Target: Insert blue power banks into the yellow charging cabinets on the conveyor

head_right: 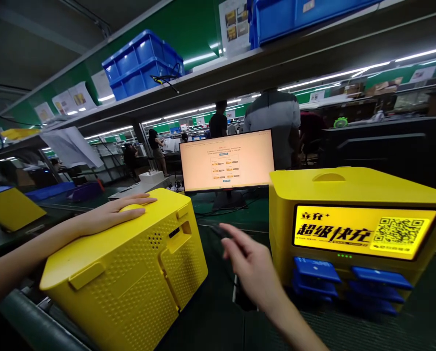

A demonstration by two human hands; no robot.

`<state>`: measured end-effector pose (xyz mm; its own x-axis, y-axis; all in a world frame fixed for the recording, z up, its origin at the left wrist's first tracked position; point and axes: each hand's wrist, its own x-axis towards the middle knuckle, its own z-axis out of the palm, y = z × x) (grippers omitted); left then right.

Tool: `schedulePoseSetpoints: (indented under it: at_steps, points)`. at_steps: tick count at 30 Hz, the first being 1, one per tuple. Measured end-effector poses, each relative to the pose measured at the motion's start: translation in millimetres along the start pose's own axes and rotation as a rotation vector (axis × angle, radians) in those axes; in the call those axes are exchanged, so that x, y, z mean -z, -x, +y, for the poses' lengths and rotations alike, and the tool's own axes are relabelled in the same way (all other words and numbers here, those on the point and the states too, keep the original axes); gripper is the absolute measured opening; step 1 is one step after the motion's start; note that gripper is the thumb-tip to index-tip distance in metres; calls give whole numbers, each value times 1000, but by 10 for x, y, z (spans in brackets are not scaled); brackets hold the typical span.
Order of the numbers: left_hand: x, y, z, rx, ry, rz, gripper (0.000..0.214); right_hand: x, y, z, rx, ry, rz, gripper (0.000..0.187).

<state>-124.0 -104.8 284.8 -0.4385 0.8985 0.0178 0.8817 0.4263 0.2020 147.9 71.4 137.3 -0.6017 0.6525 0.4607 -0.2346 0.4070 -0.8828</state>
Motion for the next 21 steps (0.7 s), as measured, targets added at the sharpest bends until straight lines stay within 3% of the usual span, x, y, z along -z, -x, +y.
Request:
schedulePoseSetpoints:
  at_steps: [3, 5, 16, 18, 21]
  points:
    - [-7, 1, -20, -12, 4, 11, 60, -465, -135, 70, 345, 312, -106, 34]
    - [-10, -4, -17, -14, 6, 18, 62, -648, -199, 117, 440, 440, -152, 36]
    - [-27, -38, -10, 15, -19, 31, 59, -996, -394, -89, 272, 855, -273, 31]
    - [-36, -78, -15, 27, -27, 47, 63, -1021, -508, -56, 244, 813, -271, 28]
    - [-24, -175, 6, 149, -111, 53, 65, -910, -759, 72, 140, 515, -298, 21]
